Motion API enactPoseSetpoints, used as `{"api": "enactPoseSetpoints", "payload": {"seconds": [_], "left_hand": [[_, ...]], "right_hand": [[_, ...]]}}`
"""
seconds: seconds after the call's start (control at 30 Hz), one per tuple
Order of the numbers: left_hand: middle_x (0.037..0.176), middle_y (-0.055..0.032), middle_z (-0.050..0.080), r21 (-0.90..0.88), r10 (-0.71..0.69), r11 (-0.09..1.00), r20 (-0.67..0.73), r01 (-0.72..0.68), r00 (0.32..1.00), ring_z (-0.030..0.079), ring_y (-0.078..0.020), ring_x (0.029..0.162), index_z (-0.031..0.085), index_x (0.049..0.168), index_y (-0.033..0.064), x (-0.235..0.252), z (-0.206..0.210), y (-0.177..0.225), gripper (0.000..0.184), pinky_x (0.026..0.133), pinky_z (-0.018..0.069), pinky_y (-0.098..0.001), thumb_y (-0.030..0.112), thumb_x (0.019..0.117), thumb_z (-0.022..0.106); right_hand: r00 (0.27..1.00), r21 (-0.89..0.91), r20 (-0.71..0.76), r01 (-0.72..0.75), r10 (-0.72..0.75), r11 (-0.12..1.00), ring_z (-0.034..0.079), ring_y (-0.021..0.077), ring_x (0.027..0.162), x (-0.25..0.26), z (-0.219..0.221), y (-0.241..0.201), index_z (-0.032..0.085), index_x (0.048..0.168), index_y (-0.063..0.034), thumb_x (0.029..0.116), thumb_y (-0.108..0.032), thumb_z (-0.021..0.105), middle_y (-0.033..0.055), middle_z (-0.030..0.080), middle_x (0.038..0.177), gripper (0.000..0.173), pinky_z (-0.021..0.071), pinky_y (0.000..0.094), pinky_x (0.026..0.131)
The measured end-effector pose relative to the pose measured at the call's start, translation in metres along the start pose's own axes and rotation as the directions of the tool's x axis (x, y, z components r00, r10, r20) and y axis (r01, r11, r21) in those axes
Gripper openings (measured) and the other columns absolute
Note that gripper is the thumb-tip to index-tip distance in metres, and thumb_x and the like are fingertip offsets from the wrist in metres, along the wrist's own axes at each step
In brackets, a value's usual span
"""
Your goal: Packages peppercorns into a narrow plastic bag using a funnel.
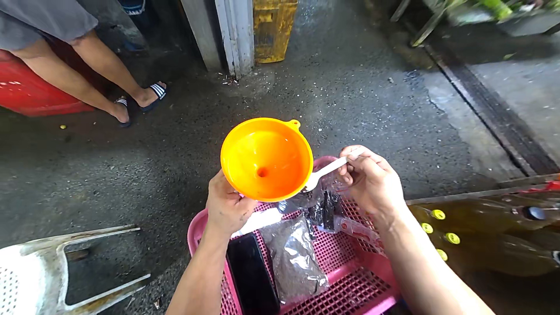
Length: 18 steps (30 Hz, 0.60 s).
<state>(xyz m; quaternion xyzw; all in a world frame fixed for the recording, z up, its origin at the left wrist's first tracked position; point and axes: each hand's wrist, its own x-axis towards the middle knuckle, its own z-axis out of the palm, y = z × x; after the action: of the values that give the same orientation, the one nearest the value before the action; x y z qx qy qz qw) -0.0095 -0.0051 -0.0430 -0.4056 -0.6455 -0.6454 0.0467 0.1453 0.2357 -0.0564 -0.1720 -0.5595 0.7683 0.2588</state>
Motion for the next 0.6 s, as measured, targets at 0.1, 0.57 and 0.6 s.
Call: {"api": "enactPoseSetpoints", "payload": {"seconds": [0.1, 0.57, 0.6], "left_hand": [[0.104, 0.0178, 0.071, -0.014, -0.003, 1.000, 0.016, 0.003, 1.000, 0.066, 0.0057, 0.101, 0.068, 0.107, 0.0212, 0.001, -0.001, 0.001, 0.023, 0.089, 0.0583, -0.0178, 0.017, 0.0857, 0.078], [0.105, 0.0198, 0.070, -0.024, -0.027, 0.999, 0.008, 0.027, 1.000, 0.066, 0.0066, 0.102, 0.066, 0.111, 0.0227, 0.000, 0.000, -0.001, 0.029, 0.090, 0.0576, -0.0169, 0.016, 0.0849, 0.077], [0.105, 0.0202, 0.070, -0.031, -0.026, 0.999, 0.012, 0.026, 1.000, 0.066, 0.0068, 0.102, 0.066, 0.111, 0.0230, 0.000, 0.000, 0.000, 0.028, 0.089, 0.0576, -0.0167, 0.016, 0.0853, 0.077]], "right_hand": [[0.999, 0.007, 0.008, 0.031, -0.031, 0.999, 0.057, 0.0026, 0.056, 0.001, 0.000, -0.002, 0.072, 0.099, -0.0163, 0.1033, -0.014, 0.040, -0.0019, 0.067, 0.071, 0.032, 0.0487, 0.0174, 0.054], [0.998, -0.044, 0.009, 0.058, -0.058, 0.997, 0.058, 0.0029, 0.056, -0.001, -0.005, -0.002, 0.072, 0.102, -0.0161, 0.1035, -0.012, 0.042, -0.0010, 0.068, 0.072, 0.030, 0.0497, 0.0167, 0.055], [0.998, -0.021, 0.010, 0.057, -0.057, 0.998, 0.057, 0.0025, 0.056, -0.001, -0.005, -0.005, 0.072, 0.102, -0.0165, 0.1036, -0.013, 0.041, -0.0016, 0.067, 0.072, 0.031, 0.0490, 0.0167, 0.055]]}}
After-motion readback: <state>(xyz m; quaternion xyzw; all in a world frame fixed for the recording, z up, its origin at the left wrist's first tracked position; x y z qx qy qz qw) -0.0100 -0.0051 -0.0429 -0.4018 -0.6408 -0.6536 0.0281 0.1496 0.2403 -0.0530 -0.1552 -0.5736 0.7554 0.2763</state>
